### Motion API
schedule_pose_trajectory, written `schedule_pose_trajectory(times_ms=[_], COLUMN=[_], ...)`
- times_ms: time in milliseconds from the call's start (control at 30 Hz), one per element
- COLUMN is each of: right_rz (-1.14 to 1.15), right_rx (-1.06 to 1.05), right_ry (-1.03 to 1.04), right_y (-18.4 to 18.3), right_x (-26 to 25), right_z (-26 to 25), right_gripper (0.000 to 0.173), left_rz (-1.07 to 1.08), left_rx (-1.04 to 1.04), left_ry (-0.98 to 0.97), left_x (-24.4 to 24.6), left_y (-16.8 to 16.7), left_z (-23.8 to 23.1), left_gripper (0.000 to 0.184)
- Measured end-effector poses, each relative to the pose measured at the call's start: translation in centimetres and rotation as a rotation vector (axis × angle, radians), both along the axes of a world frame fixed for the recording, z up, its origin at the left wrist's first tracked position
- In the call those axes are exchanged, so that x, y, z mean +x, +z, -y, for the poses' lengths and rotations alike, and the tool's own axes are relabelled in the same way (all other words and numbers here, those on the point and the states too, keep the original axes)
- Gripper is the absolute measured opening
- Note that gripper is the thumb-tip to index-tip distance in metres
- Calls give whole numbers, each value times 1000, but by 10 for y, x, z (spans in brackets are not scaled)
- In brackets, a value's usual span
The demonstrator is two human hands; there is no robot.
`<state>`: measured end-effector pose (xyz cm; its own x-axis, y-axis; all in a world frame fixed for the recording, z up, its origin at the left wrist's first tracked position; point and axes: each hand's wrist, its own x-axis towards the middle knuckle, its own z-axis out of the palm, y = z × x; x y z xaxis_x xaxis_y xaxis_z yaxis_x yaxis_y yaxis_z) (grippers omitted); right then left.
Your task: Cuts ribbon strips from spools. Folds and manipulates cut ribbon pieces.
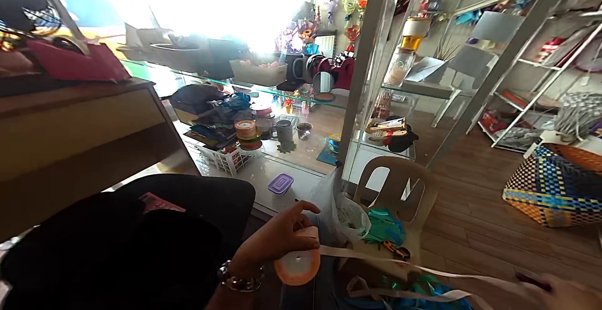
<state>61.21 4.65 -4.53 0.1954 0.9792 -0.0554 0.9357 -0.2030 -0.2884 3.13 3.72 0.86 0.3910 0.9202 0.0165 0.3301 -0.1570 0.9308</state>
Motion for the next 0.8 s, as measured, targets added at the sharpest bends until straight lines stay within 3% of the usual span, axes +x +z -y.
schedule_pose_trajectory(times_ms=[67,133,267,333,400,467,533,600,667,733,800], right_rz=[-71,-363,-1124,-1362,-1474,-1498,-1503,-1500,-1431,-1276,-1081], right_rx=[123,223,-5,-186,-280,-198,-45,98,215,318,401], right_ry=[300,584,1107,1232,1150,912,690,533,512,620,721], right_y=[-2,-1,-8,-19,-26,-28,-28,-24,-24,-27,-27], right_x=[-66,-146,-276,-310,-326,-328,-326,-325,-324,-316,-306], right_z=[-14,-20,-9,-2,5,13,19,23,27,27,24], right_gripper=[60,74,110,98,71,43,34,35,33,35,44], left_rz=[-95,-169,-199,-171,-103,13,204,430,666,803,828], left_rx=[77,149,222,259,337,405,319,141,-39,-151,-123], left_ry=[-40,-110,-293,-325,-185,102,268,217,197,345,364], left_x=[17,32,52,53,49,47,50,60,75,85,80], left_y=[1,5,11,8,-2,-23,-46,-67,-81,-84,-84], left_z=[-2,0,8,10,15,21,26,32,42,45,42], left_gripper=[72,76,71,66,60,68,94,103,77,41,31])
